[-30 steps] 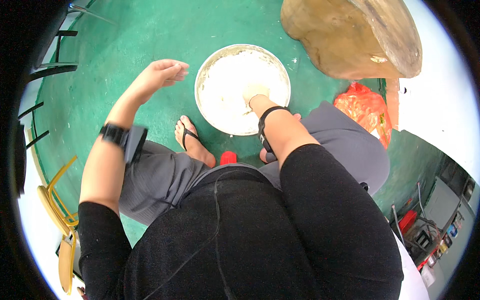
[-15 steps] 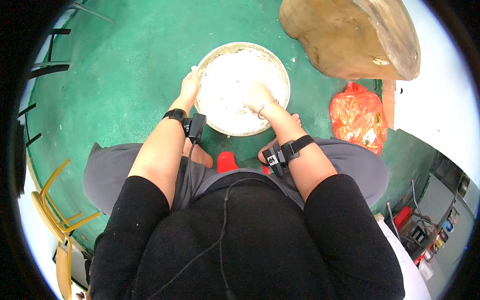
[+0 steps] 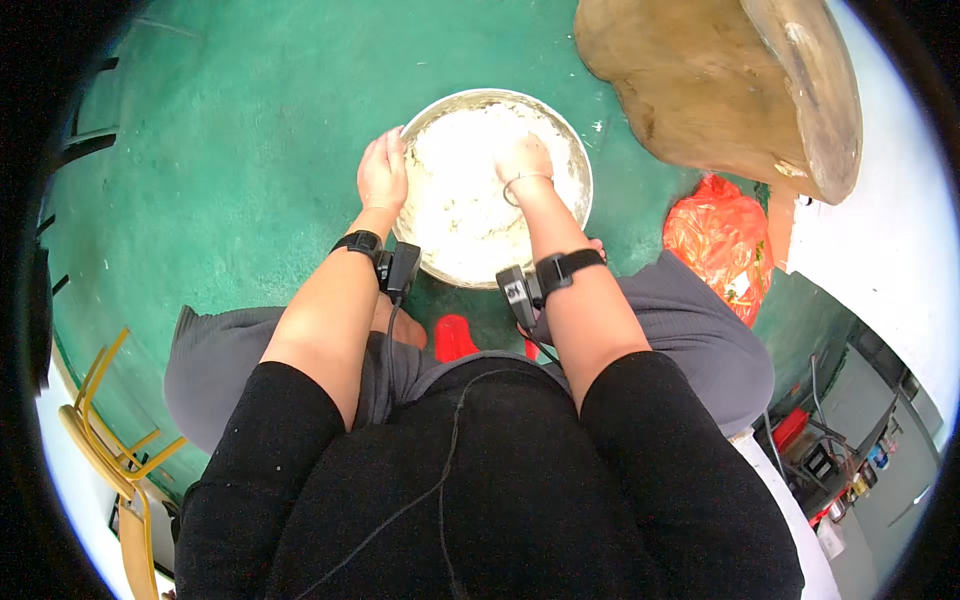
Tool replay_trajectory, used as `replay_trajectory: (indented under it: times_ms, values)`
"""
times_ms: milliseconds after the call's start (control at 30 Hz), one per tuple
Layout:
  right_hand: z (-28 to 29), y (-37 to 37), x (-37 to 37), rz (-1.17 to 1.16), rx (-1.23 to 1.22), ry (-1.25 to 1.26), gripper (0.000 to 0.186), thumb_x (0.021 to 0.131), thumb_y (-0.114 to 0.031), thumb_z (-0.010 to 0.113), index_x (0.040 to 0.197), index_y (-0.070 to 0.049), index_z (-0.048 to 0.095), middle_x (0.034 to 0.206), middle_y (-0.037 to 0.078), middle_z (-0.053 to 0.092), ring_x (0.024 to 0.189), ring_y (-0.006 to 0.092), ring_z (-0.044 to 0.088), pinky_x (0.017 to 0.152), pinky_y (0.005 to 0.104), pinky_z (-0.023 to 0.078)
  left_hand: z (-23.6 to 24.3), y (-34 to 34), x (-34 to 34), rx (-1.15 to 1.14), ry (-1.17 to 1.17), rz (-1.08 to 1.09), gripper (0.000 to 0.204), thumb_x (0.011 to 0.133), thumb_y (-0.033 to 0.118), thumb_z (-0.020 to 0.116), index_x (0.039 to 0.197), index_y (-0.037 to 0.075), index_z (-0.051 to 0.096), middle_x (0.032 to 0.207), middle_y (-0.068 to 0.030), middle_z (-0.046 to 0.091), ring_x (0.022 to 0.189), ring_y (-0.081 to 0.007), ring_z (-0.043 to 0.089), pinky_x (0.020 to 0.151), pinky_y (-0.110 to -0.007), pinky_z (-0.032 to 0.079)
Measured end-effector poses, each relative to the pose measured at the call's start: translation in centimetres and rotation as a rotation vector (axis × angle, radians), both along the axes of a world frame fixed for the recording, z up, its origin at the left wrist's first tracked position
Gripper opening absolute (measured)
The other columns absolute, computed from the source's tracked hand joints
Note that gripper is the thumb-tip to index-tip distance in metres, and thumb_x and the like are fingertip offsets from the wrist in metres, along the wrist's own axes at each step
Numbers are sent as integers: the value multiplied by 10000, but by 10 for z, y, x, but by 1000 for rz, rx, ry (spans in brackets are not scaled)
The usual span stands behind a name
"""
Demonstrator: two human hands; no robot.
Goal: The person mixes dough in a bowl by hand, repeatedly pressing and folding the mixture. After kneading the dough, the person lifts the bowl and carries it across the room.
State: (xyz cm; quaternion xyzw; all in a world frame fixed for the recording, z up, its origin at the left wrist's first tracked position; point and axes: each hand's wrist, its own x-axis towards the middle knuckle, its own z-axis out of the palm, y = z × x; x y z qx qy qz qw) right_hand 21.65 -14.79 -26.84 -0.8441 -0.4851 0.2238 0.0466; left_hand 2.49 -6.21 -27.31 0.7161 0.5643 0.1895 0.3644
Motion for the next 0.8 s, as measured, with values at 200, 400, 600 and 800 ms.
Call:
replay_trajectory:
  times_ms: [200,400,600,800]
  values:
    - [-29,34,11,-110,-318,37,399,819,-368,434,934,-43,636,943,208,604,940,319,554,839,390,424,1,2,4,36,-65,-25,338,893,349,395,985,117,622,908,-110,566,870,-275,544,777,-370,433]
    - [-38,41,19,266,-494,23,638,736,-584,482,1006,-21,615,1110,171,553,1056,290,504,920,352,382,5,8,24,56,-140,-86,202,854,248,500,961,149,640,786,-87,524,754,-257,540,680,-350,450]
    - [50,41,-33,416,-408,21,426,706,-390,632,948,-39,621,955,161,609,951,279,564,834,351,447,-6,6,9,85,-126,-47,182,851,241,507,928,139,637,770,-105,521,740,-279,539,667,-368,447]
    - [76,-44,-54,318,-316,23,154,729,-192,569,798,-78,646,818,124,641,814,274,618,742,370,471,-7,5,15,158,-82,-112,205,857,263,489,902,113,623,806,-122,553,772,-310,543,684,-393,447]
